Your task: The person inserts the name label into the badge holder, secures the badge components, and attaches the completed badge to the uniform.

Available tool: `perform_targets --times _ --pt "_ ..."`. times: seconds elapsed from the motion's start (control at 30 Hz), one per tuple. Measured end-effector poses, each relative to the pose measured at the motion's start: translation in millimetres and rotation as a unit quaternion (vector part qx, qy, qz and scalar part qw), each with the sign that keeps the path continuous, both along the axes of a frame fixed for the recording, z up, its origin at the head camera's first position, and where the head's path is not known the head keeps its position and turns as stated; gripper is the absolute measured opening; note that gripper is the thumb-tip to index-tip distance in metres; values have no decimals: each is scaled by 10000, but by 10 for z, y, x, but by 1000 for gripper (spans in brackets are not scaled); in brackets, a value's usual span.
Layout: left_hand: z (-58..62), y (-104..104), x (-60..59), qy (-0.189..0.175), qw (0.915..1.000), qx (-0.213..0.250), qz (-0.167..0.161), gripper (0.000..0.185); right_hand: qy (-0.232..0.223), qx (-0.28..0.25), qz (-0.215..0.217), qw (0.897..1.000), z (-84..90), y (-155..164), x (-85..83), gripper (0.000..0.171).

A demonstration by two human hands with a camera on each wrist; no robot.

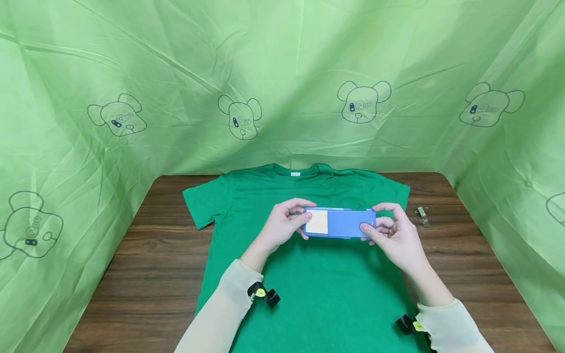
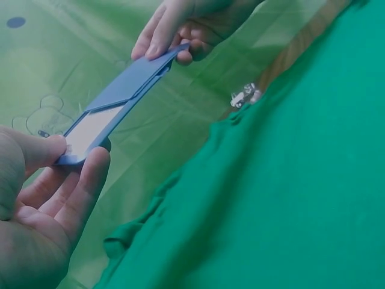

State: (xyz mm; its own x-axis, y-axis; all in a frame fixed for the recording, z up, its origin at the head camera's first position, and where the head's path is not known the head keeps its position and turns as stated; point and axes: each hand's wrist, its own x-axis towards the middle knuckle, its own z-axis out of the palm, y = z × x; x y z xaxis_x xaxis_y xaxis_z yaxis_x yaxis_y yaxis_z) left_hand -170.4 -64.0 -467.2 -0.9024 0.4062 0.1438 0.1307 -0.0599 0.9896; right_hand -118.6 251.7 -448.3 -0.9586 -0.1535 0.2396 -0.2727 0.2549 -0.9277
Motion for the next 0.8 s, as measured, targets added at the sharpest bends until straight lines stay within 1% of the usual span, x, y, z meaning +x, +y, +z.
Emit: perform_targets --times 0.2,0.4,0.63,0.8 --pt "8 -53 -30 11 9999 -18 133 32 -57 -263 -158 9995 86 65 -2 47" --pt "13 -115 -55 -55 9998 -8 205 30 -22 -321 -299 9990 131 118 -7 47" --pt "32 -137 -58 -102 9997 -47 216 30 -203 -769 -84 9968 136 79 -8 48" --pt "44 -128 -53 -134 9997 61 171 30 -199 -799 -93 9966 124 58 -10 47"
